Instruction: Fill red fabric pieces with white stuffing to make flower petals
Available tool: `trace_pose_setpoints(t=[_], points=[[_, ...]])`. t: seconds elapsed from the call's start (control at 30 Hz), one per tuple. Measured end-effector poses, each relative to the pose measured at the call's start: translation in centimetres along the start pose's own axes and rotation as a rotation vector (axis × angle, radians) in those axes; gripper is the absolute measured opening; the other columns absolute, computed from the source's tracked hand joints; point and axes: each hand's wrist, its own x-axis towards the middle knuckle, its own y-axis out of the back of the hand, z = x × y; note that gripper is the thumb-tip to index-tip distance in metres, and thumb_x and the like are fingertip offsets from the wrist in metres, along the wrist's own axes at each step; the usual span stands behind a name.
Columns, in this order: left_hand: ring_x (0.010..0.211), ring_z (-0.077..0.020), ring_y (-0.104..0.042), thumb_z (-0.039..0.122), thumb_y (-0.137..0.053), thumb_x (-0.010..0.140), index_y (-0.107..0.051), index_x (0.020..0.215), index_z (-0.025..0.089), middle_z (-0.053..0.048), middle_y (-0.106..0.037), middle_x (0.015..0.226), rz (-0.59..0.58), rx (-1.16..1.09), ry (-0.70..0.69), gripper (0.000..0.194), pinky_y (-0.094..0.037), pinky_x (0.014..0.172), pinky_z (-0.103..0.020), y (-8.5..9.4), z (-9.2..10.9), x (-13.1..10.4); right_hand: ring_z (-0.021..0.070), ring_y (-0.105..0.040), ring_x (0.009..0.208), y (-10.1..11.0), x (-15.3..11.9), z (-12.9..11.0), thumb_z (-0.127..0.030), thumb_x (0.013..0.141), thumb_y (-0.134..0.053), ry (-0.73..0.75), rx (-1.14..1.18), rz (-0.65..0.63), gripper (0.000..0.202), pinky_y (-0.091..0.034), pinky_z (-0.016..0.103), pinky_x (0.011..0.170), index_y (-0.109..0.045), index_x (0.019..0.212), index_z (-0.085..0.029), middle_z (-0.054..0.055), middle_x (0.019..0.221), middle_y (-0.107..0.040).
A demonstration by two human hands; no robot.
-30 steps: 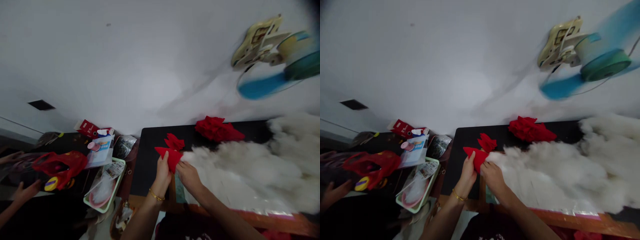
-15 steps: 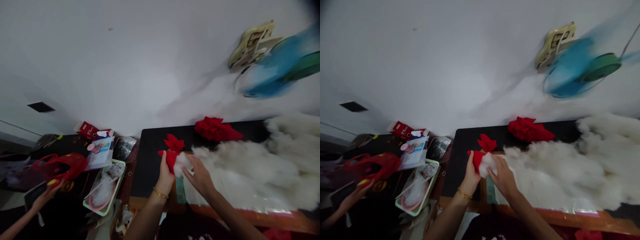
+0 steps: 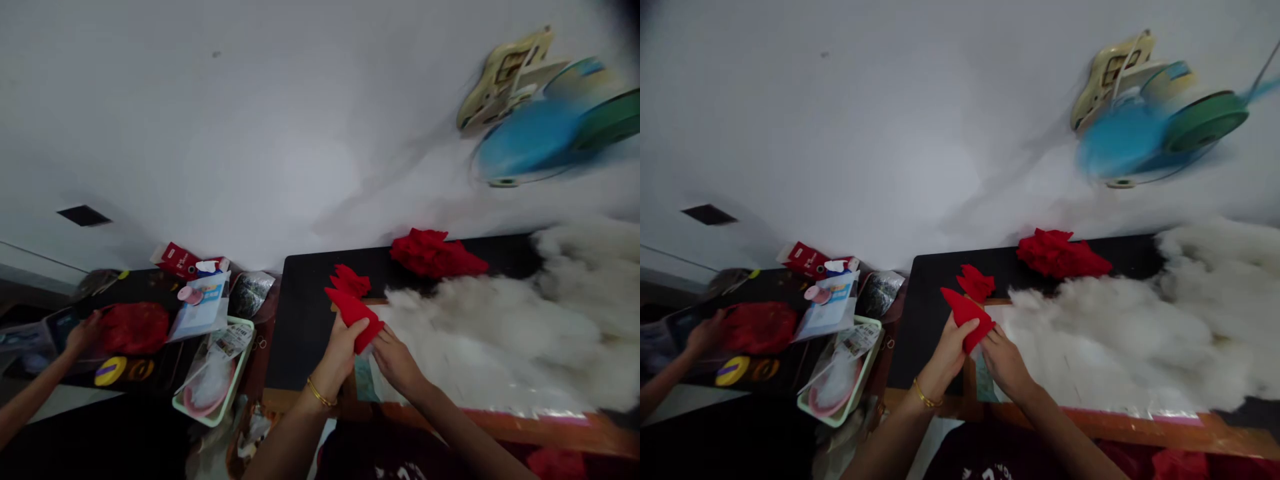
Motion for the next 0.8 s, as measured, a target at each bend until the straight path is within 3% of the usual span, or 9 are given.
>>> trace_pose_setpoints(t=[0.07, 0.13, 0.2, 0.3, 0.4, 0.5, 0.63, 0.7, 0.8], points=[[0.090, -0.0189, -0.067, 0.019, -0.084, 0.061, -0.063, 0.112, 0.018, -0.007, -0.072, 0.102, -0.073, 0.011, 0.046, 0.054, -0.047, 0.091, -0.034, 0.0, 0.3, -0.4, 0.0249, -0.062, 0.103, 0.2, 0.0, 0.2, -0.009, 0.083, -0.041, -0.086, 0.165, 0.029, 0.041, -0.056, 0.042, 0.085, -0.064, 0.115, -0.018, 0.011, 0.110, -0.068], [0.097, -0.0199, -0.066, 0.026, -0.082, 0.067, -0.063, 0.112, 0.017, -0.008, -0.071, 0.108, -0.100, -0.006, 0.064, 0.049, -0.046, 0.094, -0.034, 0.0, 0.5, -0.6, 0.0209, -0.065, 0.080, 0.6, 0.4, 0.0, -0.013, 0.083, -0.041, -0.253, 0.340, 0.031, 0.036, -0.057, 0.034, 0.070, -0.066, 0.109, -0.019, 0.007, 0.089, -0.070], [0.099, -0.0206, -0.066, 0.033, -0.079, 0.072, -0.064, 0.112, 0.016, -0.010, -0.071, 0.109, -0.076, -0.015, 0.048, 0.046, -0.046, 0.095, -0.034, 0.1, 0.8, -0.5, 0.0168, -0.060, 0.062, 1.0, 1.0, -0.4, -0.016, 0.086, -0.042, -0.404, 0.512, 0.014, 0.031, -0.053, 0.028, 0.058, -0.067, 0.104, -0.019, 0.002, 0.073, -0.066], [0.092, -0.0211, -0.067, 0.034, -0.082, 0.069, -0.063, 0.111, 0.015, -0.009, -0.072, 0.101, 0.001, 0.024, -0.025, 0.050, -0.048, 0.092, -0.035, 0.2, 1.0, 0.3, 0.0157, -0.059, 0.060, 1.5, 1.8, -1.3, -0.022, 0.090, -0.043, -0.490, 0.677, 0.011, 0.030, -0.053, 0.027, 0.056, -0.064, 0.110, -0.019, 0.001, 0.076, -0.068], [0.086, -0.0203, -0.068, 0.038, -0.080, 0.071, -0.061, 0.110, 0.015, -0.008, -0.072, 0.099, 0.122, 0.011, -0.109, 0.050, -0.050, 0.088, -0.036, 0.5, 1.3, 1.2, 0.0194, -0.066, 0.081, 1.8, 1.7, -2.2, -0.026, 0.092, -0.049, -0.432, 0.532, 0.138, 0.036, -0.057, 0.031, 0.065, -0.056, 0.127, -0.020, 0.009, 0.109, -0.069], [0.092, -0.0224, -0.068, 0.046, -0.074, 0.076, -0.061, 0.112, 0.016, -0.010, -0.071, 0.106, 0.177, -0.049, -0.143, 0.049, -0.051, 0.090, -0.039, 0.9, 1.4, 1.9, 0.0255, -0.058, 0.114, 2.4, 1.1, -2.7, -0.024, 0.090, -0.056, -0.202, 0.148, 0.272, 0.043, -0.054, 0.041, 0.089, -0.052, 0.133, -0.022, 0.013, 0.134, -0.057], [0.098, -0.0235, -0.067, 0.058, -0.064, 0.080, -0.062, 0.112, 0.017, -0.011, -0.070, 0.111, 0.154, -0.045, -0.105, 0.052, -0.051, 0.093, -0.038, 0.6, 1.3, 1.7, 0.0251, -0.058, 0.111, 2.3, 0.8, -3.1, -0.012, 0.091, -0.050, 0.110, -0.144, 0.079, 0.041, -0.051, 0.042, 0.092, -0.056, 0.130, -0.021, 0.010, 0.122, -0.066], [0.101, -0.0232, -0.066, 0.055, -0.067, 0.079, -0.061, 0.115, 0.018, -0.011, -0.069, 0.114, 0.144, 0.049, -0.136, 0.052, -0.050, 0.094, -0.037, 0.1, 1.1, 1.3, 0.0271, -0.059, 0.106, 1.6, 0.9, -3.1, -0.009, 0.088, -0.049, 0.115, -0.215, 0.022, 0.038, -0.053, 0.043, 0.088, -0.060, 0.124, -0.016, 0.013, 0.114, -0.068], [0.097, -0.0229, -0.066, 0.036, -0.078, 0.071, -0.059, 0.116, 0.017, -0.012, -0.069, 0.110, 0.062, 0.257, -0.175, 0.053, -0.050, 0.093, -0.036, -0.6, 0.4, 0.6, 0.0307, -0.059, 0.106, 0.2, 0.7, -2.5, -0.005, 0.080, -0.050, 0.056, -0.238, -0.021, 0.037, -0.053, 0.049, 0.088, -0.063, 0.114, -0.011, 0.016, 0.110, -0.068]])
